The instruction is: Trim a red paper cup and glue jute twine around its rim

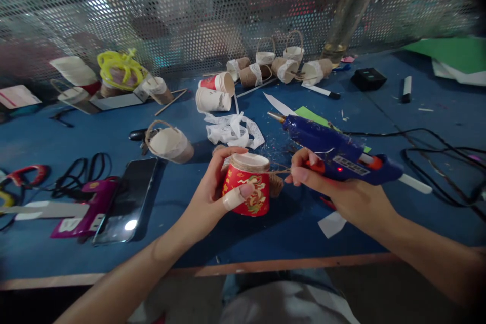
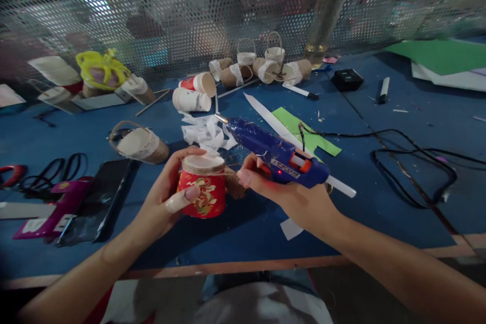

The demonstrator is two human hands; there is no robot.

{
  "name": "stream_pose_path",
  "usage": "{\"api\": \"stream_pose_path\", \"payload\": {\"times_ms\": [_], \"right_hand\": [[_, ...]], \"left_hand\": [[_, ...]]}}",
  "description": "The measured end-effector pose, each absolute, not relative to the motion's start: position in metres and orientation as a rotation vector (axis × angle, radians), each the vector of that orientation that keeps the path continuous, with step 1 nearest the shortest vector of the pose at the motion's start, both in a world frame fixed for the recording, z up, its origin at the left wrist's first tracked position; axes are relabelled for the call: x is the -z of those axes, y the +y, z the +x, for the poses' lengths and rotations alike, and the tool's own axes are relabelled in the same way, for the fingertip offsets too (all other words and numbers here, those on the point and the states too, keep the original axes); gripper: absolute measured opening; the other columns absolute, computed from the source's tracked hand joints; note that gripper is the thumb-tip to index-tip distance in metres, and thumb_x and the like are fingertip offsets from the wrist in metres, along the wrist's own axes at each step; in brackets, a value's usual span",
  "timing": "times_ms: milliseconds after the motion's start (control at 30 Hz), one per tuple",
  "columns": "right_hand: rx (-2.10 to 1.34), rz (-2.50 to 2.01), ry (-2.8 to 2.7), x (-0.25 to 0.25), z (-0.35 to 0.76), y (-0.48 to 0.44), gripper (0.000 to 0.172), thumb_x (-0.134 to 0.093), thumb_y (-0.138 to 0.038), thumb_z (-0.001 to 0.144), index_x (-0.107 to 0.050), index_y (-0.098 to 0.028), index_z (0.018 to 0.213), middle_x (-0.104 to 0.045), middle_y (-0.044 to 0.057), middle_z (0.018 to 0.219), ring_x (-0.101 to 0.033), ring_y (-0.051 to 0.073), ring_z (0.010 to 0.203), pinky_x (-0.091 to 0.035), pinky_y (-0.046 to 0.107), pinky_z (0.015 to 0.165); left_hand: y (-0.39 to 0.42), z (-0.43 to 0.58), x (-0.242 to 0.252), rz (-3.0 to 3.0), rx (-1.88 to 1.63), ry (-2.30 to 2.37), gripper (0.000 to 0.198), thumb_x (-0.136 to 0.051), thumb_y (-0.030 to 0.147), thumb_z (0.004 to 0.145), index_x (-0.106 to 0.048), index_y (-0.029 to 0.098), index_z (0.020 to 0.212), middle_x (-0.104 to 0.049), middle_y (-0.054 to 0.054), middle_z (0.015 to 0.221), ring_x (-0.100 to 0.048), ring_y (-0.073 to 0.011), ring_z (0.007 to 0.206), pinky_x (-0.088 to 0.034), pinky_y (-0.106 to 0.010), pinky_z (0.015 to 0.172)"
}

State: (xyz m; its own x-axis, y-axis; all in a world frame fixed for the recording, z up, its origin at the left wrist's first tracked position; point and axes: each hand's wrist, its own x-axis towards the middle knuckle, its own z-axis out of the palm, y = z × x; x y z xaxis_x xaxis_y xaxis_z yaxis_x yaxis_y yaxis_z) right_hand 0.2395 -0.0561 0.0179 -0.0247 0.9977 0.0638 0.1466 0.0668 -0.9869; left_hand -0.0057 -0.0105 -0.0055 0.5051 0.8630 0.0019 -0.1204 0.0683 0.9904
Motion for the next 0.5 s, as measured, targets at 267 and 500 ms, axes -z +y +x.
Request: {"api": "stream_pose_path", "payload": {"times_ms": [267, 500], "right_hand": [[-1.249, -1.143, -1.230, -0.0072, 0.2420, -0.0540, 0.019, -0.078, -0.041, 0.093, -0.070, -0.026, 0.084, -0.070, -0.002, 0.087, -0.067, 0.016, 0.083, -0.057, 0.031, 0.088], [-1.187, -1.302, -1.293, -0.0138, 0.2376, -0.0538, 0.023, -0.075, -0.040, 0.094, -0.068, -0.025, 0.077, -0.071, 0.000, 0.082, -0.068, 0.019, 0.082, -0.059, 0.033, 0.086]], "left_hand": [[-0.0132, -0.0041, 0.0049, 1.294, -0.877, 0.759, 0.045, -0.083, 0.032, 0.087, -0.062, 0.033, 0.127, -0.064, -0.003, 0.128, -0.068, -0.0242, 0.114, -0.059, -0.029, 0.092], [-0.0159, 0.0000, 0.0026, 1.164, -0.852, 0.721, 0.043, -0.083, 0.034, 0.086, -0.062, 0.032, 0.124, -0.070, -0.004, 0.122, -0.071, -0.0254, 0.107, -0.061, -0.030, 0.082]]}}
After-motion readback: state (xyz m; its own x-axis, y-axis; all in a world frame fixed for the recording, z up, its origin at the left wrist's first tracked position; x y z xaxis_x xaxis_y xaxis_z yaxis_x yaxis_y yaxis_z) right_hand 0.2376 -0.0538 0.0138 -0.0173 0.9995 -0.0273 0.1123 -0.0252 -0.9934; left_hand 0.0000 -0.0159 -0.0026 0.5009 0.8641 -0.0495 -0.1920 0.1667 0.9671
